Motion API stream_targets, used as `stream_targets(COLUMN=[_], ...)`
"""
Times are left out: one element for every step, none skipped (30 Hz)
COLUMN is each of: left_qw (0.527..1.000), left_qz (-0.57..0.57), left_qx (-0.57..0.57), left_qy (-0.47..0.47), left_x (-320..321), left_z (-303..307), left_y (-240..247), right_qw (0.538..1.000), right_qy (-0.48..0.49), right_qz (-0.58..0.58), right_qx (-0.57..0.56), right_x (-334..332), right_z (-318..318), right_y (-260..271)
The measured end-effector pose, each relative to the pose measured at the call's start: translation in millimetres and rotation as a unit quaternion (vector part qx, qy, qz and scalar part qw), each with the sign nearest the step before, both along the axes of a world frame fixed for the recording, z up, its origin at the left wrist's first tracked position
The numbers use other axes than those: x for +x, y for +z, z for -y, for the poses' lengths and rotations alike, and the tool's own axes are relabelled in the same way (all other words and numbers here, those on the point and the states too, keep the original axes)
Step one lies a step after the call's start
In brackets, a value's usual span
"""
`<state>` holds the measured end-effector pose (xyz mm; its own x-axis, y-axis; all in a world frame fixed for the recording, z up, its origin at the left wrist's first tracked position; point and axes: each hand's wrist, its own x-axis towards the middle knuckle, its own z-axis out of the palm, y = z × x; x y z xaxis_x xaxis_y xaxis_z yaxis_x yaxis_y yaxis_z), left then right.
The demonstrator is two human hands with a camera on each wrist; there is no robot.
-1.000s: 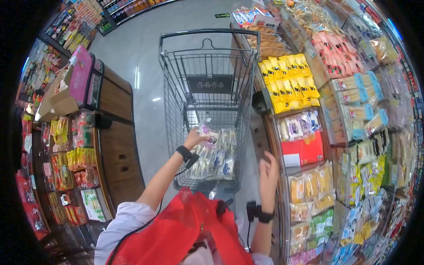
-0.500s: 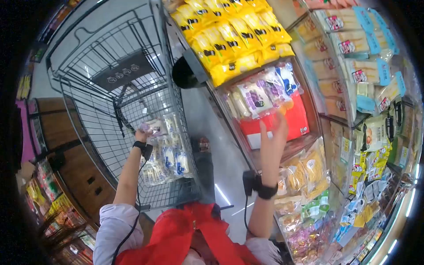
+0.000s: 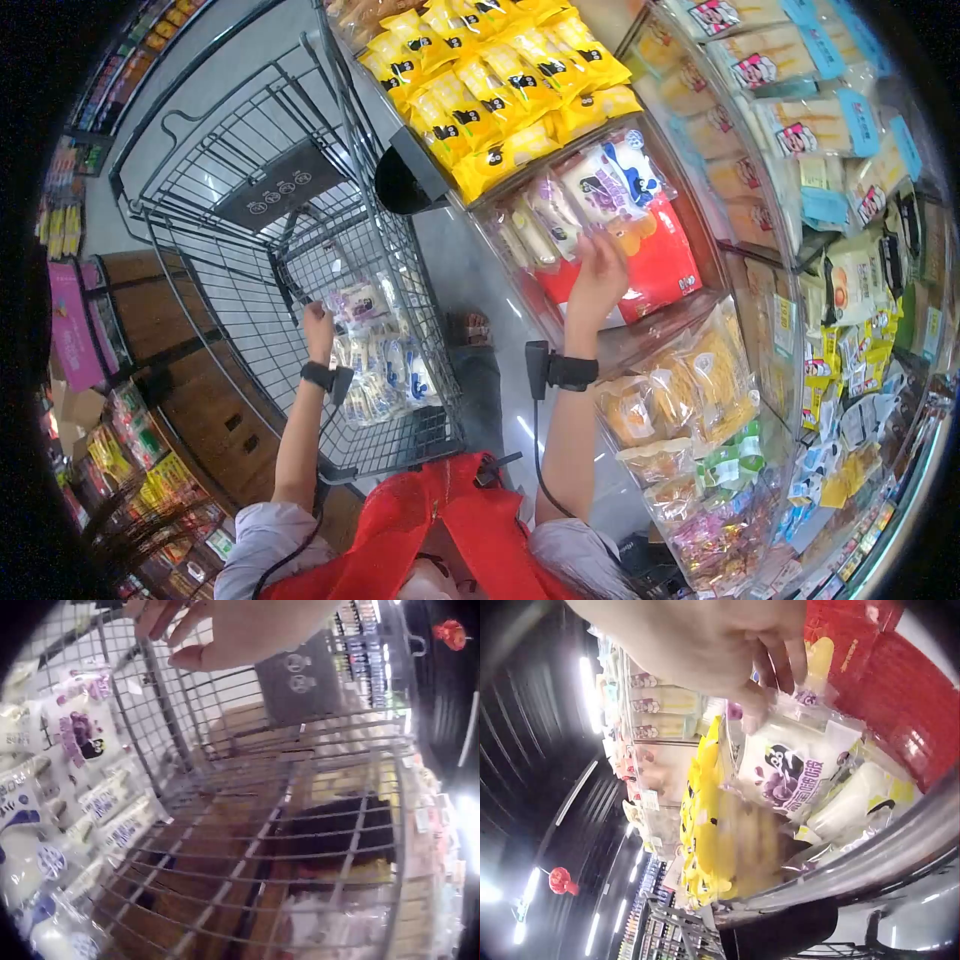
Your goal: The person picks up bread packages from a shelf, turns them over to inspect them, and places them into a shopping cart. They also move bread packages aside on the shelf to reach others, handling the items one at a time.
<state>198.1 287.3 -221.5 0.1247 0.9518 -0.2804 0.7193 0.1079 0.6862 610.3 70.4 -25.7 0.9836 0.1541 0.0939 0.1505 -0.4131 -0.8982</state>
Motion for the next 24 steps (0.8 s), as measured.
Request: stream_targets(left_qw=[0.999,0.996,0.991,0.983,0.979,0.975,0.959,0.926,0.888,0.828,0.751,0.767,0.782,0.797,0.813,0.827,0.839,0.846,0.84,0.833,0.826,0.827,0.828,0.83], left_qz=[0.034,0.067,0.099,0.148,0.178,0.184,0.205,0.27,0.326,0.444,0.553,0.537,0.52,0.501,0.475,0.449,0.423,0.434,0.441,0.447,0.455,0.458,0.458,0.457], left_qx=[0.025,0.05,0.076,0.086,0.056,0.004,-0.07,-0.158,-0.209,-0.263,-0.31,-0.311,-0.311,-0.312,-0.318,-0.324,-0.331,-0.305,-0.315,-0.325,-0.334,-0.325,-0.322,-0.319], left_qy=[-0.018,-0.036,-0.053,-0.062,-0.083,-0.122,-0.182,-0.211,-0.247,-0.219,-0.186,-0.166,-0.145,-0.125,-0.112,-0.098,-0.084,-0.057,-0.034,-0.011,0.013,0.021,0.022,0.023], left_x=[7.2,14.6,24.4,42.7,58.5,70.0,82.4,88.8,97.5,99.4,98.4,99.0,100.5,97.2,88.7,79.8,71.9,67.4,60.3,52.5,45.7,39.4,35.9,32.3], left_z=[6.9,12.7,19.0,30.2,42.5,53.8,64.4,75.5,84.5,94.1,101.1,102.0,99.0,96.7,98.6,102.9,106.4,112.6,115.4,118.6,121.0,121.4,121.1,119.8], left_y=[25.4,55.6,90.1,131.3,172.7,208.6,242.9,263.0,288.3,293.9,298.8,307.0,316.5,322.5,319.6,311.3,305.2,304.0,305.7,308.1,309.6,308.2,309.8,313.3], right_qw=[0.997,0.998,0.995,0.992,0.987,0.986,0.984,0.979,0.973,0.964,0.952,0.935,0.927,0.919,0.91,0.915,0.912,0.908,0.903,0.957,0.981,0.985,0.985,0.981], right_qy=[-0.015,-0.013,-0.031,-0.048,-0.065,-0.035,-0.008,0.018,0.046,0.101,0.157,0.213,0.229,0.244,0.257,0.285,0.267,0.248,0.229,0.214,0.194,0.169,0.143,0.156], right_qz=[-0.022,-0.011,0.002,0.015,0.029,-0.008,-0.049,-0.09,-0.13,-0.159,-0.187,-0.215,-0.239,-0.264,-0.288,-0.26,-0.278,-0.296,-0.316,-0.168,-0.012,0.007,0.027,0.033], right_qx=[0.07,0.068,0.092,0.118,0.144,0.161,0.172,0.181,0.188,0.186,0.185,0.185,0.174,0.163,0.15,0.121,0.141,0.161,0.178,0.1,0.019,-0.039,-0.096,-0.107], right_x=[-5.9,-12.0,-21.3,-32.4,-42.1,-52.8,-64.8,-79.0,-92.8,-107.0,-121.9,-134.9,-146.2,-157.0,-165.4,-166.2,-161.9,-153.2,-142.1,-123.9,-101.7,-81.5,-64.8,-53.8], right_z=[-1.9,-3.5,-6.5,-9.9,-10.4,-4.4,0.0,2.4,3.8,3.0,-0.1,-2.9,-4.2,-5.2,-5.2,-1.3,0.4,0.8,2.7,8.0,13.7,17.9,18.9,17.2], right_y=[-0.1,10.1,26.1,46.7,67.4,87.0,100.2,110.9,120.2,129.3,137.0,140.9,141.9,142.5,142.5,135.0,129.9,125.2,117.7,95.8,69.7,51.8,39.7,33.8])
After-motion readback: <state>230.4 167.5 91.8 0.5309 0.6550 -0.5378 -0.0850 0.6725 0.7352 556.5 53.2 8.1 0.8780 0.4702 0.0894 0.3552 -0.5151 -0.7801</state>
